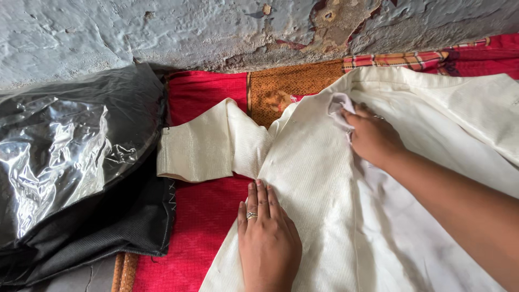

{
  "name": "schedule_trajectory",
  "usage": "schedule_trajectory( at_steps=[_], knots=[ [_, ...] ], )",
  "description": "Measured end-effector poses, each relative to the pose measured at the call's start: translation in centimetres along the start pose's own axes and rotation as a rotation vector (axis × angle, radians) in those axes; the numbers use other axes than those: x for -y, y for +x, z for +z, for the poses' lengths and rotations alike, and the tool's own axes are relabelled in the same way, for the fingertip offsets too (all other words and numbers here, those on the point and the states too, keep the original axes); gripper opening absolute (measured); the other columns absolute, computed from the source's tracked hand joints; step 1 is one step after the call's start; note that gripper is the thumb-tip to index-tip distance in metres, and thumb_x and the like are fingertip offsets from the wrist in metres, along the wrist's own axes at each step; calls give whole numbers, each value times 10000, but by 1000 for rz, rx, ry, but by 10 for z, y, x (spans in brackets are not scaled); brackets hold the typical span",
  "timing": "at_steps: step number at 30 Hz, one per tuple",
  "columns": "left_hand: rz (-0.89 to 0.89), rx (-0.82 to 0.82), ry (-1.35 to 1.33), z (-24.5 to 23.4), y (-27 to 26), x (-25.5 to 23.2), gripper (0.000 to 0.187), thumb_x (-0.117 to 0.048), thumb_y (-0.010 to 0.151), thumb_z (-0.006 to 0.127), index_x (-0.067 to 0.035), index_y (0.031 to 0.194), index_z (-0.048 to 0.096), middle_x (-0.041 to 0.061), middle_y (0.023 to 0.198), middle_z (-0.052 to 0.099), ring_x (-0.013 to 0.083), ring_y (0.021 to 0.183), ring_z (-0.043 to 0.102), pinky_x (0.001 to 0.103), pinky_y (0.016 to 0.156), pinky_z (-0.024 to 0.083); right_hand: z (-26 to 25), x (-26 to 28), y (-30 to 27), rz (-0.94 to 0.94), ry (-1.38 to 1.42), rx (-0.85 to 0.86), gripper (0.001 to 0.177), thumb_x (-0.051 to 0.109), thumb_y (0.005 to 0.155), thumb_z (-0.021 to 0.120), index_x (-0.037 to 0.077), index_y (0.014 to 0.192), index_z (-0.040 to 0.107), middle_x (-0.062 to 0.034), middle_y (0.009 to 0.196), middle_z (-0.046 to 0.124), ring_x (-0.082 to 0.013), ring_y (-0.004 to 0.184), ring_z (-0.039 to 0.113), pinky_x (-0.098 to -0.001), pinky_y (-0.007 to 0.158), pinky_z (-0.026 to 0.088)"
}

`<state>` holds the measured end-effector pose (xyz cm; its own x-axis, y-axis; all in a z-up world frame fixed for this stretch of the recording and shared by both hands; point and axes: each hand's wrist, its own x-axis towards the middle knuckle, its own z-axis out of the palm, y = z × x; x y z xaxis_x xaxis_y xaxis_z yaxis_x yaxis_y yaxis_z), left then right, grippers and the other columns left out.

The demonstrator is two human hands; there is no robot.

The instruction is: The person wipes a white shirt laid on a patterned mat using a small cloth. They systematically clean the shirt's body, collar, and sleeves, then flip the shirt to clean the other side.

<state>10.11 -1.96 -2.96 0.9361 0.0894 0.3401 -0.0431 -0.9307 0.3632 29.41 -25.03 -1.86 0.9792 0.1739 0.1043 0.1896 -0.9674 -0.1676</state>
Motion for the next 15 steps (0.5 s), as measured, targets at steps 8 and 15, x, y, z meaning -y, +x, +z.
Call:
schedule_trajectory(
  at_steps=[8, 15],
  knots=[
    [3, 3, -16, -2, -1, 0, 496, -172, 923, 464, 90, 1335, 552, 227, 1463, 538, 375, 1421, 428, 536, 1151, 295, -8, 117, -60, -560, 370, -44, 672, -83, 839, 469, 207, 1433, 590, -74, 1608, 427, -281, 1449, 438, -398, 1064, 451],
    [0, -28, -32, -1, -3, 1, 492, -170, 936, 453, 94, 1337, 563, 221, 1456, 551, 362, 1443, 423, 530, 1159, 292, 30, 118, -40, -648, 82, -11, 523, 90, 863, 600, 170, 1380, 576, -26, 1594, 395, -304, 1494, 264, -607, 1164, 166]
  ],
)
